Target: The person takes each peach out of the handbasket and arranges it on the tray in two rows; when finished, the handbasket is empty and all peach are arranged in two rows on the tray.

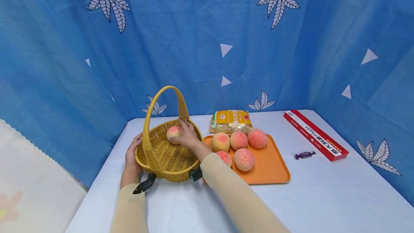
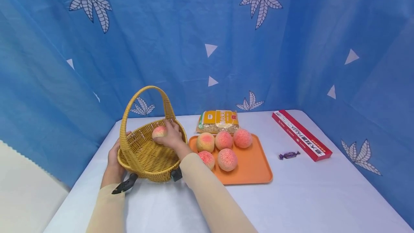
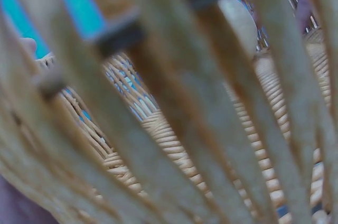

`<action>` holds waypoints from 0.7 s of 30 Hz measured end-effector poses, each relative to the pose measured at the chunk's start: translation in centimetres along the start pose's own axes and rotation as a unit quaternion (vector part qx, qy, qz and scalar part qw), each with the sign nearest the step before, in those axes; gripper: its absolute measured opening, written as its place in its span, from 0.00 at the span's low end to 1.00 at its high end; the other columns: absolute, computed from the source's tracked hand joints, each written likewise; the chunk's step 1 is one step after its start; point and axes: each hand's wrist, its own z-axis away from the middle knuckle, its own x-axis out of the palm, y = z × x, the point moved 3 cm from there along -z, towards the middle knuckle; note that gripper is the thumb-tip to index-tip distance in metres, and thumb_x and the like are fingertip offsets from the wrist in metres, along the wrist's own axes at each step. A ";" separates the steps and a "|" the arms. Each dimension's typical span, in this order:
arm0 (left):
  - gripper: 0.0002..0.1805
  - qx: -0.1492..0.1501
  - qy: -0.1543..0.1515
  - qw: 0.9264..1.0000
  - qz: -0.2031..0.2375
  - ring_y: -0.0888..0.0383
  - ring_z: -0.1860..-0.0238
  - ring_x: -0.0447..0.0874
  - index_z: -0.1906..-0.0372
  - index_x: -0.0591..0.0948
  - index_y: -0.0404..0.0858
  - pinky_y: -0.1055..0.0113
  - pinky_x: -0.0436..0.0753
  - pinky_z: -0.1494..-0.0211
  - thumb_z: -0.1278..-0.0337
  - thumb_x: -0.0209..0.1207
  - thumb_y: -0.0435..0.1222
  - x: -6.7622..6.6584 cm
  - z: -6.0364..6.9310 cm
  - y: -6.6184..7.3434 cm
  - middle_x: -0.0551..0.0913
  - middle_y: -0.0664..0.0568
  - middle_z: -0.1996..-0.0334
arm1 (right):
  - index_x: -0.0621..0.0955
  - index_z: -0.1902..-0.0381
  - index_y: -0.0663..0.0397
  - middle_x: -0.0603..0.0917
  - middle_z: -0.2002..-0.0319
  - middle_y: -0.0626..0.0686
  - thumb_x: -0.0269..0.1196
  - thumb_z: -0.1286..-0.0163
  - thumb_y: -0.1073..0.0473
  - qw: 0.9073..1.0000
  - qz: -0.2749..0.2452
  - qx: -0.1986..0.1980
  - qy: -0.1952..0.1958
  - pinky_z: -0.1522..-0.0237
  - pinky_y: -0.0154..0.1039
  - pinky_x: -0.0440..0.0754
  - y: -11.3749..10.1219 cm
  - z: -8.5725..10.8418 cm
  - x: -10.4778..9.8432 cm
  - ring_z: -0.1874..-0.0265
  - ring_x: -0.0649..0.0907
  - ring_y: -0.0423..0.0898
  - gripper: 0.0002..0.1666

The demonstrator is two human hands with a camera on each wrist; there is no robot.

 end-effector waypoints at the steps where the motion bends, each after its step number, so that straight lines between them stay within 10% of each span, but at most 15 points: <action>1: 0.23 -0.001 0.000 1.000 -0.003 0.67 0.38 0.72 0.27 0.64 0.52 0.79 0.78 0.42 0.21 0.38 0.38 0.0 0.0 0.0 0.73 0.65 0.40 | 0.57 0.21 0.31 0.48 0.20 0.54 0.70 0.36 0.51 1.000 0.003 0.002 -0.006 0.37 0.62 0.74 0.0 0.0 0.0 0.24 0.56 0.65 0.51; 10: 0.21 -0.001 -0.004 1.000 0.007 0.69 0.44 0.76 0.30 0.66 0.53 0.79 0.78 0.42 0.21 0.39 0.39 -0.2 0.0 0.1 0.74 0.66 0.41 | 0.61 0.23 0.43 0.55 0.22 0.57 0.70 0.36 0.55 0.998 0.027 -0.013 -0.055 0.39 0.56 0.77 -0.1 0.1 0.5 0.29 0.67 0.61 0.47; 21: 0.22 -0.004 -0.006 1.000 0.015 0.67 0.40 0.74 0.29 0.65 0.53 0.78 0.79 0.43 0.20 0.39 0.39 0.1 0.2 0.3 0.74 0.66 0.41 | 0.73 0.39 0.48 0.75 0.36 0.53 0.69 0.35 0.57 0.994 0.097 -0.054 -0.007 0.41 0.46 0.79 -0.5 0.2 0.0 0.41 0.78 0.51 0.28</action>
